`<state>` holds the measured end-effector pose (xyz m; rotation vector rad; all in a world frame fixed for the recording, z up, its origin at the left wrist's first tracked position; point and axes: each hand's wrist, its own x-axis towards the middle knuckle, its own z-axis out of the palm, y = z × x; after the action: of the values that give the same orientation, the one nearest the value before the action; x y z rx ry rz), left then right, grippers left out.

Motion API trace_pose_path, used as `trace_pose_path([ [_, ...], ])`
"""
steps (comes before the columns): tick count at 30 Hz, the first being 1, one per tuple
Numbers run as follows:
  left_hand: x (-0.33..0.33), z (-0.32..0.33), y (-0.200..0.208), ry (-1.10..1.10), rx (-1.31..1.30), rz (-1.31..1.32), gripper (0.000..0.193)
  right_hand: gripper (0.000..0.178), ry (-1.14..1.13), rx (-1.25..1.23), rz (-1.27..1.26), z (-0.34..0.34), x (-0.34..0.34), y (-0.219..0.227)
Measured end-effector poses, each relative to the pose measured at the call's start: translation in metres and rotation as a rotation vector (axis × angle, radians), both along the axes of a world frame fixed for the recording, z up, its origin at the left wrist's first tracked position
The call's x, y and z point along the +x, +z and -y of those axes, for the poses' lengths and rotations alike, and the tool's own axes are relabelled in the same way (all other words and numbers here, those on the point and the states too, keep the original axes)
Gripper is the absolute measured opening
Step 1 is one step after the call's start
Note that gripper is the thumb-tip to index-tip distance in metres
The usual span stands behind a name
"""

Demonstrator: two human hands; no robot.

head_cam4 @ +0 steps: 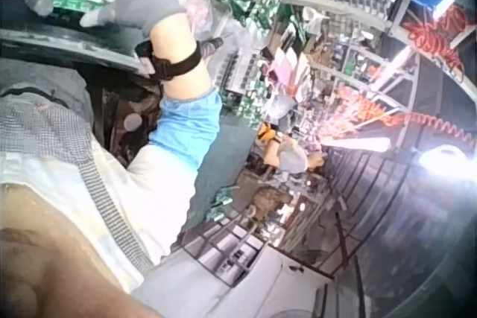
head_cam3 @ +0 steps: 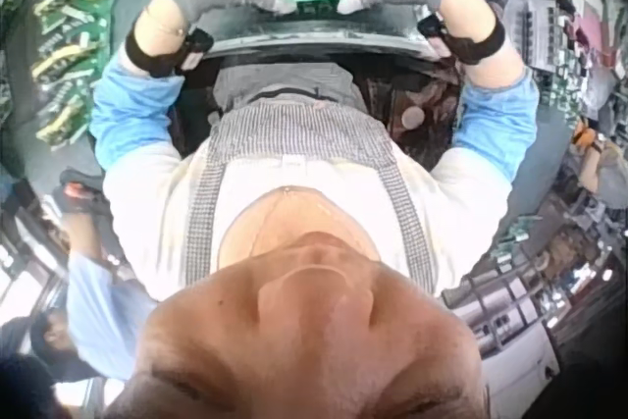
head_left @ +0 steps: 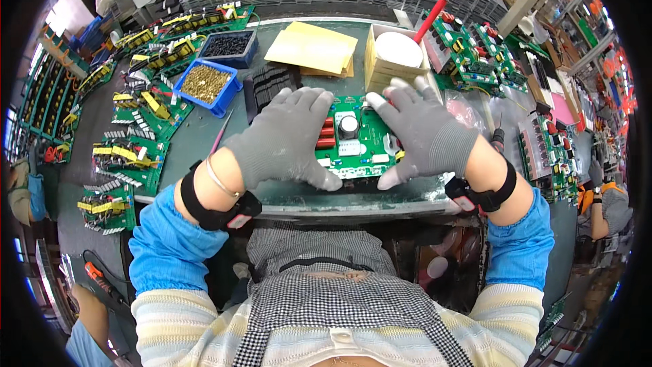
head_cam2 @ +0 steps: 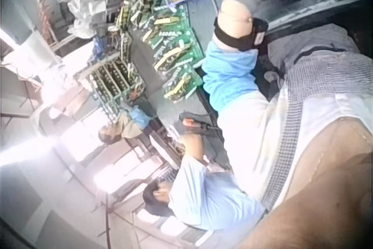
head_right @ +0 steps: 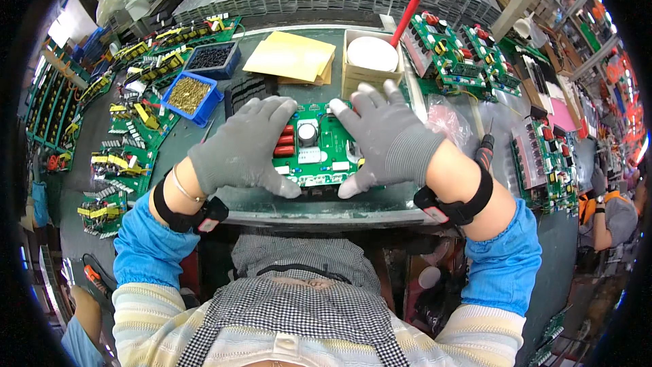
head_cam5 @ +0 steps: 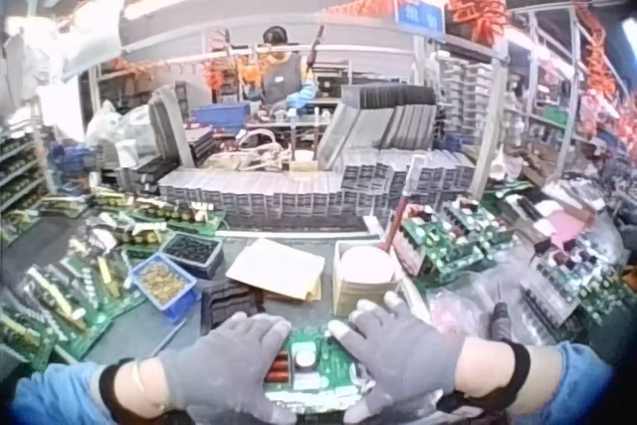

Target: Assemble circuit boards into metal enclosures using thermal paste, thermal pads, and a powered screwdriver.

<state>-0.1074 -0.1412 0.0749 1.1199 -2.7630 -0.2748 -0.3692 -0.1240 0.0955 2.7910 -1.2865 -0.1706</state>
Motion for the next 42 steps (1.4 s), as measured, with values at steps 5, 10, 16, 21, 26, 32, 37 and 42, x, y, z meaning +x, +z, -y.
trace_pose_path([
  [5,-0.005,0.006,0.004,0.007,0.047,0.124,0.119,0.118,0.104,-0.139,0.326,-0.011,0.009,0.025],
  [10,-0.008,0.01,0.008,-0.009,0.068,0.096,0.112,0.093,0.102,0.029,0.36,-0.001,0.033,0.005],
  [16,-0.009,0.014,0.011,0.049,0.14,0.157,0.11,0.097,-0.032,0.199,0.19,0.007,0.046,0.002],
  [21,-0.008,0.012,0.01,0.031,0.123,0.106,0.097,0.102,0.015,0.164,0.166,0.012,0.051,0.004],
  [26,-0.014,0.009,0.012,0.094,0.265,0.066,0.099,0.115,-0.078,0.293,0.171,0.004,0.06,0.01],
  [32,-0.006,0.006,0.012,0.111,0.198,0.092,0.108,0.122,0.0,0.139,0.182,0.004,0.065,0.001],
  [37,0.017,-0.017,0.006,0.253,0.014,-0.14,0.11,0.126,-0.093,0.341,0.081,0.003,0.081,0.025],
  [42,0.097,-0.063,-0.003,0.475,0.406,-1.139,0.063,0.12,-0.058,0.253,-0.063,0.009,0.087,0.022],
])
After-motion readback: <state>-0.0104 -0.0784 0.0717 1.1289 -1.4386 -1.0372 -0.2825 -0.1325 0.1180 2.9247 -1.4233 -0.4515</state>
